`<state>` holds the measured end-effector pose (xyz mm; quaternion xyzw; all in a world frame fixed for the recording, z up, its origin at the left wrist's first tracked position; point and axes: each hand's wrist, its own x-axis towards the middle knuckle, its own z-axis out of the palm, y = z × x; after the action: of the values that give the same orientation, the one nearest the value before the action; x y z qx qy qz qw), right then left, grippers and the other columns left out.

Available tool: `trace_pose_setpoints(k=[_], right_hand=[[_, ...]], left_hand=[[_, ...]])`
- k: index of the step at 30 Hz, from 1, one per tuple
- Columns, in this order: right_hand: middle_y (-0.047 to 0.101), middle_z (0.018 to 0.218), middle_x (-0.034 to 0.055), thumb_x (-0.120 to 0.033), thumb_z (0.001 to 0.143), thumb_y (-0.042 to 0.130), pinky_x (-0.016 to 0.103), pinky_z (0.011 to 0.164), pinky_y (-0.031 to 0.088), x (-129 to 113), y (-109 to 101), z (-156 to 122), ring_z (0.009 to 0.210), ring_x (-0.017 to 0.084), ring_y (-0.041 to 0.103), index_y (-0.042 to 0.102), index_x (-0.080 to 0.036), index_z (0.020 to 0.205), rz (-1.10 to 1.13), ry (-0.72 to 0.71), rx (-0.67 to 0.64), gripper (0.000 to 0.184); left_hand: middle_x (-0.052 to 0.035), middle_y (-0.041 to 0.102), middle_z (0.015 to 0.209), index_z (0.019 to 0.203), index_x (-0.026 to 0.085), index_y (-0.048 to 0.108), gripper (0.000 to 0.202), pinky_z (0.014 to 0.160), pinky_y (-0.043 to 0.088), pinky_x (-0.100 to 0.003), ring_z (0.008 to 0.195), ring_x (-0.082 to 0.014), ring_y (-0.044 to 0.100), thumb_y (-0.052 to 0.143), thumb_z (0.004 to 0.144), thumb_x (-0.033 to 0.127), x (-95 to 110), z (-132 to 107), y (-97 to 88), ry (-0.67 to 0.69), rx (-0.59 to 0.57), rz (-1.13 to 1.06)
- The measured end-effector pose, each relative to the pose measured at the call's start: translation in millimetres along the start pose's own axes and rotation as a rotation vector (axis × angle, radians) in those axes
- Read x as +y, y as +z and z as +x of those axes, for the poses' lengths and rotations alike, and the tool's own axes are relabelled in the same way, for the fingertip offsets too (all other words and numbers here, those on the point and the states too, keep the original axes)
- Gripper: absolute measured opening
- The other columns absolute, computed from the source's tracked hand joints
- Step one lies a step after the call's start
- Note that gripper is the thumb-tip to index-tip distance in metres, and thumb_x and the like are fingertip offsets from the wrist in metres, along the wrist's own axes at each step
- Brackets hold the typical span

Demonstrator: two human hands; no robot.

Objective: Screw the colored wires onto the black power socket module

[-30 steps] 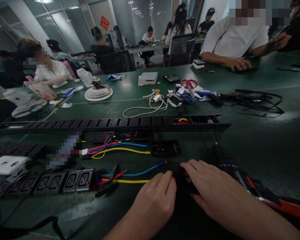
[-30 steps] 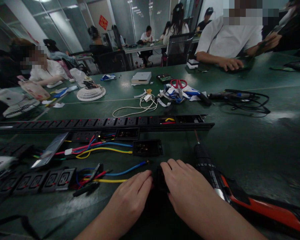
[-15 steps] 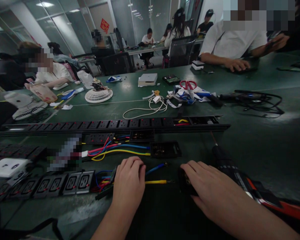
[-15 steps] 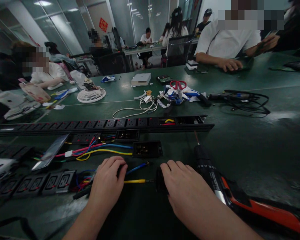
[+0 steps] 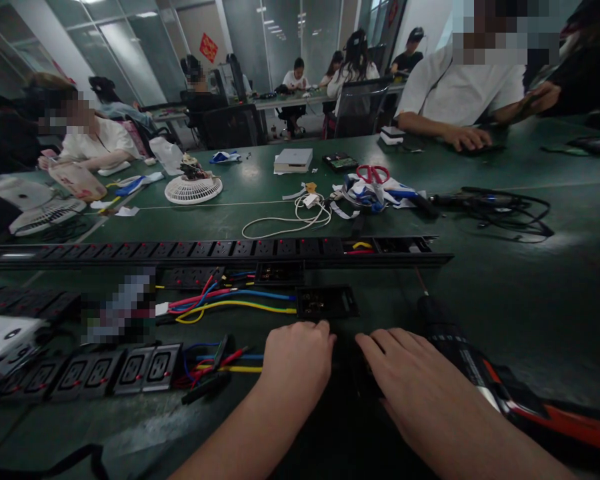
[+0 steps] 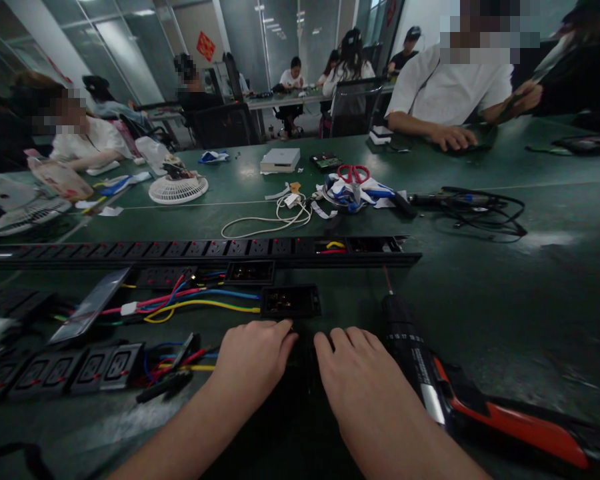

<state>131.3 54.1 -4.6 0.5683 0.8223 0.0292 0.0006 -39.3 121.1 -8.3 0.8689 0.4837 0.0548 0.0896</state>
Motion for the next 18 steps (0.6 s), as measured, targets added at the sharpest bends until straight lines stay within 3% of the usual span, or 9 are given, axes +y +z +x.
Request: trace_pose_setpoints(k=[4, 9, 14, 18], right_hand=[[0.059, 0.099, 0.0126, 0.009, 0.063, 0.058, 0.048, 0.079, 0.055, -8.5, -7.3, 5.7, 0.088, 0.027, 0.058, 0.069, -0.01, 0.116, -0.052, 0.053, -0.101, 0.057], [0.058, 0.099, 0.0108, 0.009, 0.061, 0.055, 0.047, 0.081, 0.054, -17.0, -11.7, 14.1, 0.089, 0.027, 0.057, 0.068, -0.012, 0.116, -0.072, 0.076, -0.15, 0.061], [0.057, 0.097, 0.0109, 0.006, 0.06, 0.062, 0.046, 0.077, 0.054, -14.1, 2.2, 8.3, 0.085, 0.026, 0.056, 0.067, -0.011, 0.115, -0.084, 0.042, 0.014, 0.058], [0.057, 0.098, 0.0128, -0.009, 0.075, 0.06, 0.04, 0.084, 0.051, -8.2, 11.2, 8.2, 0.092, 0.026, 0.057, 0.06, -0.012, 0.119, -0.068, 0.031, 0.121, 0.044]], left_hand=[[-0.0016, 0.074, 0.081, 0.088, 0.025, 0.072, 0.013, 0.06, 0.049, -0.031, 0.07, -0.0232, 0.071, 0.061, 0.094, 0.023, -5.8, 3.9, 5.1, -0.012, 0.01, -0.05], [0.0026, 0.073, 0.076, 0.095, 0.027, 0.074, 0.012, 0.063, 0.045, -0.026, 0.068, -0.017, 0.067, 0.065, 0.092, 0.021, -12.6, -0.4, 10.0, -0.069, 0.081, -0.342], [0.0045, 0.068, 0.069, 0.098, 0.027, 0.075, 0.012, 0.059, 0.041, -0.026, 0.061, -0.0147, 0.062, 0.067, 0.09, 0.022, -27.9, -9.8, -5.5, -0.077, 0.131, -0.388], [0.0027, 0.069, 0.07, 0.1, 0.027, 0.075, 0.014, 0.059, 0.041, -0.028, 0.063, -0.0176, 0.064, 0.065, 0.091, 0.023, -54.2, -18.7, -19.7, -0.16, 0.124, -0.218]])
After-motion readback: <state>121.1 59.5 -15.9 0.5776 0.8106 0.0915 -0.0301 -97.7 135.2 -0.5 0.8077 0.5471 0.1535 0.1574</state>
